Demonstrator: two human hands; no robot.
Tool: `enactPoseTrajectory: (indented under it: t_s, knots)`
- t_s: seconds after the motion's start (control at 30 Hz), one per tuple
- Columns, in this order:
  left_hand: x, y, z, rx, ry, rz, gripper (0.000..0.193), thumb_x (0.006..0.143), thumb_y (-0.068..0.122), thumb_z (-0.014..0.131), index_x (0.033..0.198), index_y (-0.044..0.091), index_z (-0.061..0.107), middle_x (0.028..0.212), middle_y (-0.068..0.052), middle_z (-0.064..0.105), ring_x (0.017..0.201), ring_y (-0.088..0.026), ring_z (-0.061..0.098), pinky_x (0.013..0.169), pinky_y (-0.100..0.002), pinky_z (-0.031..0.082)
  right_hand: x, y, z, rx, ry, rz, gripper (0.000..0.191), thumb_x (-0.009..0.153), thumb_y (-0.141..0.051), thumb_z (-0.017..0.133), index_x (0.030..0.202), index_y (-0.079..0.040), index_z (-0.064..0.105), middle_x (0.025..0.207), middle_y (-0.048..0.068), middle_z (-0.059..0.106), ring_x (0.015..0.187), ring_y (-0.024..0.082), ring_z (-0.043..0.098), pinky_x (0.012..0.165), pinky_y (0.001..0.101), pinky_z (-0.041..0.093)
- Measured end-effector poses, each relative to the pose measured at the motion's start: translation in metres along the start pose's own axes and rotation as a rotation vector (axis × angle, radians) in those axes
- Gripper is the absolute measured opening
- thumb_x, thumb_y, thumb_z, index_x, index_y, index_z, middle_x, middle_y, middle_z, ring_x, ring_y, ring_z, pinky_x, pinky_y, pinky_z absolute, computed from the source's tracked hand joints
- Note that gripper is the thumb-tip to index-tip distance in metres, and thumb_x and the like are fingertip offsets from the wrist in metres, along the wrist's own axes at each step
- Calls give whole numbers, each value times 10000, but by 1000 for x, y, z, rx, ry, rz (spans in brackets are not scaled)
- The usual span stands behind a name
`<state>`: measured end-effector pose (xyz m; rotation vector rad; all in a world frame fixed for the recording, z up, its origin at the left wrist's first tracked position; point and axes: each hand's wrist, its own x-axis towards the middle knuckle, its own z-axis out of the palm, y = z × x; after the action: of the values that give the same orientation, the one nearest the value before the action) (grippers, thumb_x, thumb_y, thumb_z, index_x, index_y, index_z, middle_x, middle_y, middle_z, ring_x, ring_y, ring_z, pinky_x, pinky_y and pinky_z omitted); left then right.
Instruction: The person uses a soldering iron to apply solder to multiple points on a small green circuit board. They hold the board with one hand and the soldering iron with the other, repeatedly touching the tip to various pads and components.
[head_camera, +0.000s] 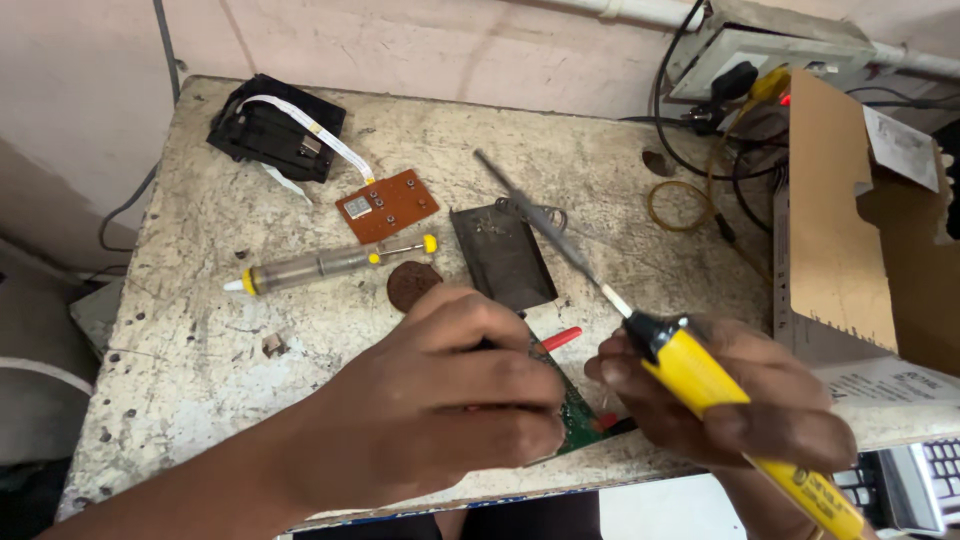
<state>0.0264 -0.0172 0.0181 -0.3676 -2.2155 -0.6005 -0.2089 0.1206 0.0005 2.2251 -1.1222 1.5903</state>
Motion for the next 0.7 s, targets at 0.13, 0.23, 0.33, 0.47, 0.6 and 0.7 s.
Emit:
enactPoseTrajectory:
  t_s: [0.13,0.23,0.33,0.47,0.6,0.7]
  knots:
    - [7,1,-4,31,10,28,197,830,220,742,984,105,697,1093,-20,662,1054,-261,582,884,-417,462,-3,-25,-13,-93,-132,69,603,832,47,817,1160,-138,346,1029,93,640,866,191,780,723,320,648]
    - [9,-1,-5,25,0,78,252,812,293,742,976,103,718,1107,-25,674,1042,-276,579,871,-435,460,2,-36,-31,-156,-266,41,448,885,-45,763,1170,-114,423,1034,106,680,933,255,780,809,384,651]
    - [8,-3,-2,31,-3,119,232,868,289,749,1021,115,736,1156,-7,687,1068,-272,590,901,-432,462,13,-38,-43,-180,-443,164,253,945,-145,617,1175,-42,601,1069,116,744,979,295,773,836,388,636]
    - [7,-1,6,12,52,116,213,914,281,751,1039,109,751,1157,-10,706,1053,-269,636,894,-431,464,19,-30,-39,-157,-409,51,308,1030,-253,533,1087,-6,708,1093,75,754,1049,262,780,892,395,644]
    - [6,-1,6,42,38,117,195,903,278,745,1007,113,755,1125,-9,716,993,-269,648,865,-436,466,14,-28,-37,-9,-416,88,312,1034,-240,521,1133,-3,698,1130,73,748,1070,246,771,965,426,616]
    - [7,-1,7,29,41,116,203,917,292,740,1011,113,752,1125,-2,710,988,-261,639,857,-429,455,7,-33,-42,-171,-458,104,290,1030,-212,516,1111,-22,719,1127,56,762,1055,245,769,982,416,599]
